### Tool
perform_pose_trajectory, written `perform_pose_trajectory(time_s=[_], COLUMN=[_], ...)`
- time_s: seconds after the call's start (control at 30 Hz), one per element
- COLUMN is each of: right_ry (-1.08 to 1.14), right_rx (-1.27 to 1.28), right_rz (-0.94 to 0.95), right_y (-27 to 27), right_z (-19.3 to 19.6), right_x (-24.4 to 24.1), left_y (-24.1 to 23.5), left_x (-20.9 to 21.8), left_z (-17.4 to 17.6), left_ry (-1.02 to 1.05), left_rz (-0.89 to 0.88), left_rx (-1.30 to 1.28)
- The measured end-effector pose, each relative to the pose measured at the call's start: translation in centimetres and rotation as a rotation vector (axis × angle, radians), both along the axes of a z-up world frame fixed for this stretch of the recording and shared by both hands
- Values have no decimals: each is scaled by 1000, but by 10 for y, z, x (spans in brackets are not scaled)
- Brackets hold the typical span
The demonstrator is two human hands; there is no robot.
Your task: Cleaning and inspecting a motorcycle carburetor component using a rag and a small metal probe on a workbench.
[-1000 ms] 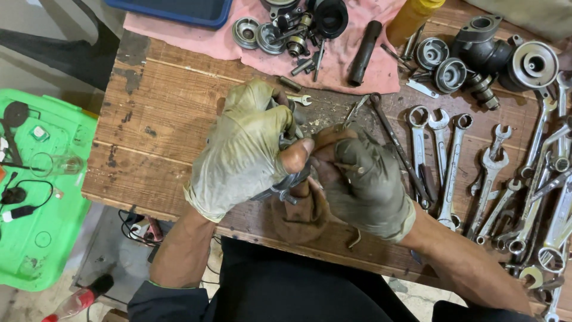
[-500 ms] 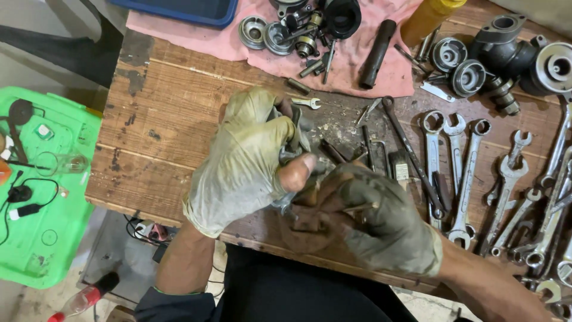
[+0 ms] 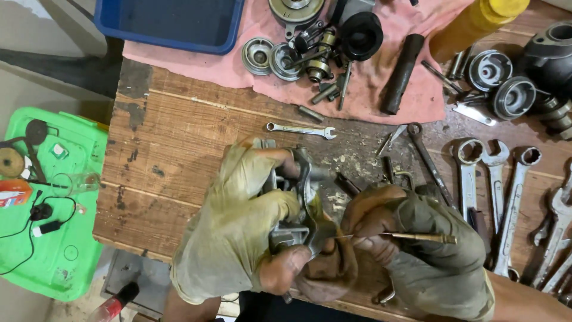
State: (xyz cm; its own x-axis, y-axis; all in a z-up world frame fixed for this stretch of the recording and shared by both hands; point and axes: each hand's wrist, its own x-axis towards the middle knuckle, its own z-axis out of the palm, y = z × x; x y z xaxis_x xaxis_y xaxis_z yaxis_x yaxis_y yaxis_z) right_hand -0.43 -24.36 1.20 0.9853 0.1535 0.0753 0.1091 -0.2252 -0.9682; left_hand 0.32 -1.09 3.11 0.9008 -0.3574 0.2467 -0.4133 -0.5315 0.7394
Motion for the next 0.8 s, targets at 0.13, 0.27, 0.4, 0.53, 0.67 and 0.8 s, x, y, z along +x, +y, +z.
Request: perform_pose_trajectory(time_s=[0.13,0.27,0.4,0.53,0.67,0.8], right_ry=[123,-515,-340,576,-210,68], right_rx=[292,-252,-334,489,-89,-35], right_rz=[435,314,289,424,686,548], right_y=[2,15,11,2,8,3], right_z=[1,1,6,-20,11,-8], right_x=[21,33,15,5,16,6], left_y=[2,5,4,3,2,-1], left_x=[2,2,1,-2,-4,-5], left_z=[3,-2,-1,0,-3,5], left_ry=[44,-63,-96,-130,-119,-74], left_rz=[4,-40,-47,-24,-33,-39], left_rx=[-35,1,-48,-89,-99,-61])
